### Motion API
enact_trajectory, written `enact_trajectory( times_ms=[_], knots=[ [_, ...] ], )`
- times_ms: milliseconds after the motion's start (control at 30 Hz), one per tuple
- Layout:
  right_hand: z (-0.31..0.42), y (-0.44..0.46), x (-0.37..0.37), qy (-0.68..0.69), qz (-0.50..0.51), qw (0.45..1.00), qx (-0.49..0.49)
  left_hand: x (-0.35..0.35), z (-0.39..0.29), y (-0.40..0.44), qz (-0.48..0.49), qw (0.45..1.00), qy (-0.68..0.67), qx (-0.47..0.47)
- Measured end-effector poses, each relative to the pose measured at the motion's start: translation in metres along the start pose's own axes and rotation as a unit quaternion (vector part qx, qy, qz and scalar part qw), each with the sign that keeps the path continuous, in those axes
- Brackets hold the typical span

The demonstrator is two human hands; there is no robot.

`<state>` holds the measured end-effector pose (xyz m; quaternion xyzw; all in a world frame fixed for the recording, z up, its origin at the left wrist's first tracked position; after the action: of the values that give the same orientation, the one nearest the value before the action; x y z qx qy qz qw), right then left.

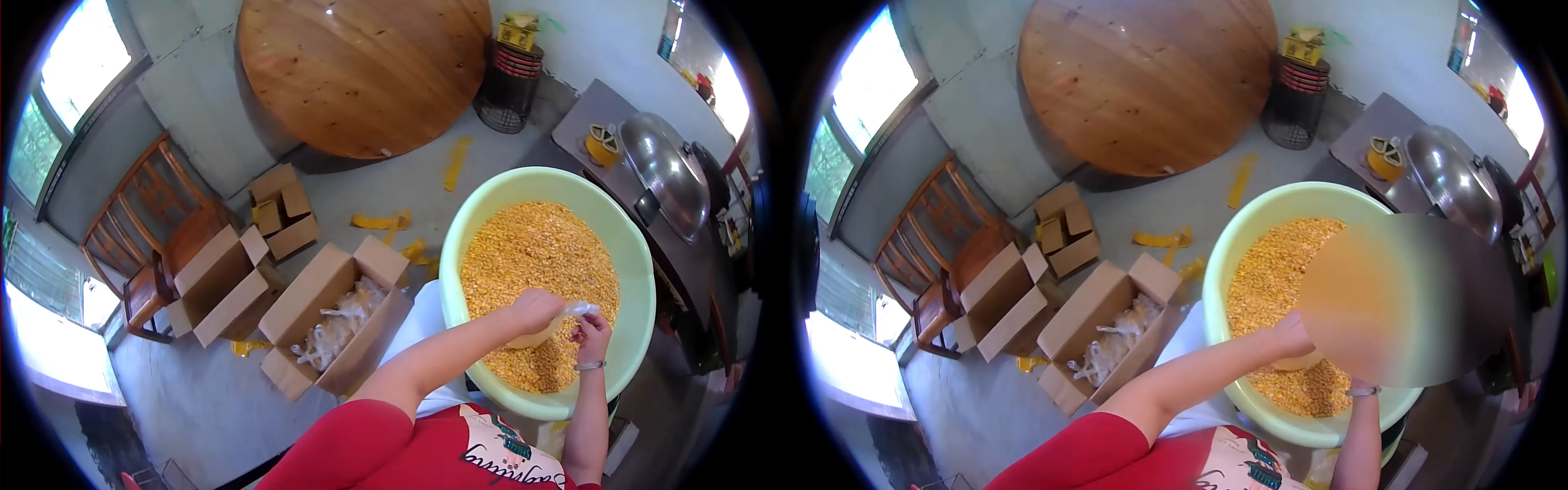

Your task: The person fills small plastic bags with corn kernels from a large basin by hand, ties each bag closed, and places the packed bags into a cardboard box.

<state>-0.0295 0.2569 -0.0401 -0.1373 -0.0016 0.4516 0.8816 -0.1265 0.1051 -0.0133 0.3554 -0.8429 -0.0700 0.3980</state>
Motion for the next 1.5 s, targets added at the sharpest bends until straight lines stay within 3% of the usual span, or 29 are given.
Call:
enact_trajectory(
  times_ms=[100, 267, 300, 367, 467, 533, 600, 667, 867, 967, 1067, 1167, 1433, 1500],
  knots=[
    [-0.031, 0.025, 0.034, 0.084, -0.023, 0.996, 0.021, 0.035, 0.000, 0.007, -0.058, 0.998, -0.013, 0.008],
    [-0.044, 0.036, 0.043, 0.048, -0.006, 0.998, 0.049, 0.154, -0.026, 0.010, -0.074, 0.993, 0.060, 0.071],
    [-0.037, 0.028, 0.034, 0.034, 0.004, 0.999, 0.036, 0.177, -0.022, 0.005, -0.114, 0.988, 0.014, 0.104],
    [-0.006, -0.004, -0.006, -0.013, 0.038, 0.999, -0.019, 0.218, -0.003, -0.010, -0.182, 0.973, -0.031, 0.140],
    [-0.003, -0.008, -0.012, -0.008, 0.024, 1.000, -0.016, 0.266, 0.048, -0.041, -0.263, 0.951, -0.081, 0.143],
    [-0.005, -0.007, -0.012, -0.024, 0.040, 0.999, -0.022, 0.298, 0.059, -0.075, -0.286, 0.929, -0.085, 0.218],
    [-0.006, -0.006, -0.013, -0.035, 0.052, 0.998, -0.026, 0.317, 0.077, -0.114, -0.306, 0.912, -0.083, 0.259],
    [-0.007, -0.006, -0.014, -0.043, 0.058, 0.997, -0.030, 0.327, 0.110, -0.158, -0.302, 0.898, 0.016, 0.320],
    [-0.011, -0.007, -0.014, -0.061, 0.043, 0.997, -0.037, 0.294, 0.225, -0.327, -0.321, 0.781, 0.100, 0.527],
    [-0.017, -0.005, -0.014, -0.073, 0.055, 0.995, -0.041, 0.272, 0.231, -0.379, -0.372, 0.713, -0.012, 0.594],
    [-0.019, -0.008, -0.018, -0.079, 0.046, 0.994, -0.054, 0.249, 0.243, -0.417, -0.394, 0.696, -0.019, 0.600],
    [-0.020, -0.009, -0.017, -0.081, 0.046, 0.994, -0.053, 0.219, 0.256, -0.450, -0.337, 0.691, 0.016, 0.640],
    [-0.026, -0.007, -0.018, -0.100, 0.049, 0.992, -0.063, 0.136, 0.286, -0.502, -0.403, 0.637, -0.090, 0.651],
    [-0.027, -0.008, -0.018, -0.107, 0.049, 0.991, -0.067, 0.117, 0.292, -0.515, -0.370, 0.642, -0.046, 0.670]
  ],
)
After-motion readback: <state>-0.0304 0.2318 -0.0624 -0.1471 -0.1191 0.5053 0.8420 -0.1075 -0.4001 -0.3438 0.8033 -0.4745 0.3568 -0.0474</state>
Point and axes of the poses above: each hand's wrist, its own y-axis towards the middle knuckle, its own x-axis out of the back of the hand, z = x × y, the point moved 7 cm from there along y, towards the middle knuckle, and after that the axes turned 5 degrees about -x, right-handed, at the moved point
